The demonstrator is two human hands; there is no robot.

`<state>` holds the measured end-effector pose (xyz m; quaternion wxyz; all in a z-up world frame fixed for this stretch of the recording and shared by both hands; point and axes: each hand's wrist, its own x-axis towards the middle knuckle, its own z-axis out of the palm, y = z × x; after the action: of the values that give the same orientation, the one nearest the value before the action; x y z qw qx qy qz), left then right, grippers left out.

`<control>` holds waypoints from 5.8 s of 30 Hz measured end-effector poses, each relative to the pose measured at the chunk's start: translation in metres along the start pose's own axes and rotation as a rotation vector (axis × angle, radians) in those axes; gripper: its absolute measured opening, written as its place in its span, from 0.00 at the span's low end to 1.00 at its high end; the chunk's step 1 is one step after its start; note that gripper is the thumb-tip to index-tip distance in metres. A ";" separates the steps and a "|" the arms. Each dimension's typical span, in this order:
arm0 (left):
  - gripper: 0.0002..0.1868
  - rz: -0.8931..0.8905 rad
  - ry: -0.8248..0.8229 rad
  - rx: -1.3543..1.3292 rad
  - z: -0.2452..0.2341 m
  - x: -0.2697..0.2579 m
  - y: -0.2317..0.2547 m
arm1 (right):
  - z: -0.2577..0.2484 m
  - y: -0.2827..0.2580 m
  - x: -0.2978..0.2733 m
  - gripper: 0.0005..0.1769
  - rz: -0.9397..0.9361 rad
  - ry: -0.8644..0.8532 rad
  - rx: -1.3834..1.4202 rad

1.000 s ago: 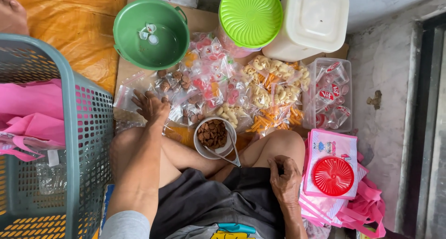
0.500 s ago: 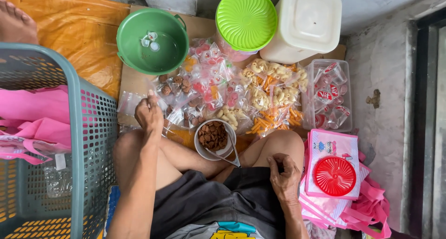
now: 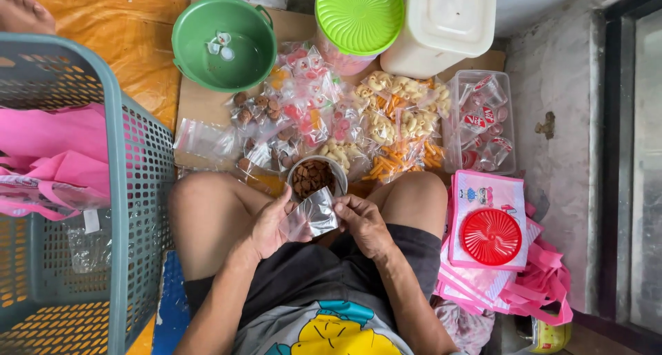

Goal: The person places small snacks into plastic bags using tongs and by hand, then seals the bags.

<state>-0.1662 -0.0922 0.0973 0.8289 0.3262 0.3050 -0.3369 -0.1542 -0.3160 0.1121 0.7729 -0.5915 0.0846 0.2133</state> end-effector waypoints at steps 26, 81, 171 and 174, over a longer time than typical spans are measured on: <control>0.18 0.616 0.361 0.393 0.029 -0.033 -0.046 | 0.055 -0.013 -0.045 0.07 -0.154 0.046 -0.446; 0.27 0.459 0.355 -0.352 0.031 -0.005 -0.058 | 0.072 -0.003 -0.035 0.15 -0.369 -0.041 -0.679; 0.34 0.348 0.461 -0.354 -0.033 0.073 -0.015 | -0.027 0.069 0.066 0.19 -0.183 0.061 -1.858; 0.35 0.314 0.432 -0.331 -0.031 0.068 -0.013 | -0.014 0.060 0.060 0.17 -0.240 0.080 -1.906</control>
<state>-0.1452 -0.1009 0.0245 0.8288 0.2938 0.4706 -0.0732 -0.1245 -0.3034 0.0328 -0.0196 -0.9828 -0.1590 0.0916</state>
